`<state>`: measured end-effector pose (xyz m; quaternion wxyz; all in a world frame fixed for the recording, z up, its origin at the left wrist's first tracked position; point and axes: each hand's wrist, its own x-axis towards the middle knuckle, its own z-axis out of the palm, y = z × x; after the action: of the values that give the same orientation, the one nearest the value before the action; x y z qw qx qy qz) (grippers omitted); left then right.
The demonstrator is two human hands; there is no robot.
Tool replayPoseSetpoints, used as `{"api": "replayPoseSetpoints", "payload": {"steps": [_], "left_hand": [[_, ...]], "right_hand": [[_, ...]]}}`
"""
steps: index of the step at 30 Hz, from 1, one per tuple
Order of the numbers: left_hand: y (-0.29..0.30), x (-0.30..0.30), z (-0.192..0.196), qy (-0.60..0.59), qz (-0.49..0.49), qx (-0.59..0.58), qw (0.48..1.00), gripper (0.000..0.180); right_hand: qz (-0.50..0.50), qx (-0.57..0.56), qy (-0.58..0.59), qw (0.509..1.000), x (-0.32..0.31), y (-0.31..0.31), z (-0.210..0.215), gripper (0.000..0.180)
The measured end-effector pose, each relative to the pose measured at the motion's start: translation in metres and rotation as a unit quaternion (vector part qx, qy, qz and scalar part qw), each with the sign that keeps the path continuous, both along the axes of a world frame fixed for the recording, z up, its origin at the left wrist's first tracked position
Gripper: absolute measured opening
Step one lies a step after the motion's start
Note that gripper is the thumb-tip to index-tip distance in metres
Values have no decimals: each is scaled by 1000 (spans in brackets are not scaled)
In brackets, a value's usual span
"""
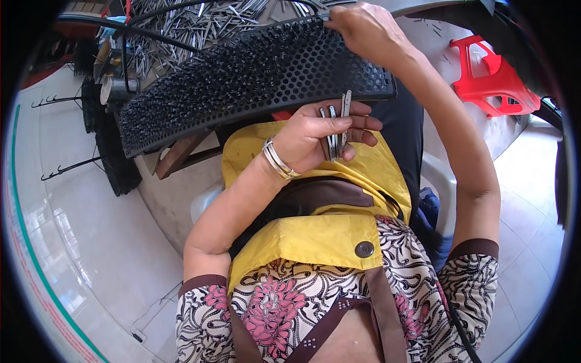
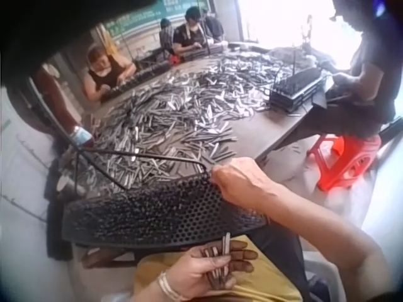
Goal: Inserting small metal pins into a grid-style rubber mat by hand.
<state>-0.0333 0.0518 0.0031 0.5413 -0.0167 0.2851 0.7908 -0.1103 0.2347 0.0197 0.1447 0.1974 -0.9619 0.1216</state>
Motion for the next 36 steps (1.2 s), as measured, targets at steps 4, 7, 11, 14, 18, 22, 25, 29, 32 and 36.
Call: {"api": "replayPoseSetpoints", "payload": {"steps": [4,7,11,14,18,22,25,29,32,36], "left_hand": [[0,0,0,5,-4,-17,1000,30],[2,1,1,-8,-11,-32,999,29],[0,0,-4,-15,-19,-18,1000,33],[2,-1,-4,-29,-10,-4,1000,31],[2,-1,-2,-45,1,13,999,29],[2,-3,-2,-43,3,36,998,30],[7,-3,5,-36,-9,36,999,29],[8,2,8,7,-22,-56,998,23],[6,7,4,34,-36,-65,997,22],[7,9,3,8,-11,-69,998,20]], "right_hand": [[-22,-7,-61,998,2,-1,12,10],[114,-138,176,968,-3,12,-11,10],[98,-62,172,978,-4,3,-3,8],[51,88,-59,993,-7,0,8,8],[11,-64,-54,996,8,5,9,10],[-33,-366,-310,877,54,-1,22,12],[5,-460,-340,820,78,0,11,8],[-32,-499,-276,821,85,5,2,6],[-103,-555,-231,792,83,10,3,7],[-153,-570,-71,804,62,22,-4,10]]}}
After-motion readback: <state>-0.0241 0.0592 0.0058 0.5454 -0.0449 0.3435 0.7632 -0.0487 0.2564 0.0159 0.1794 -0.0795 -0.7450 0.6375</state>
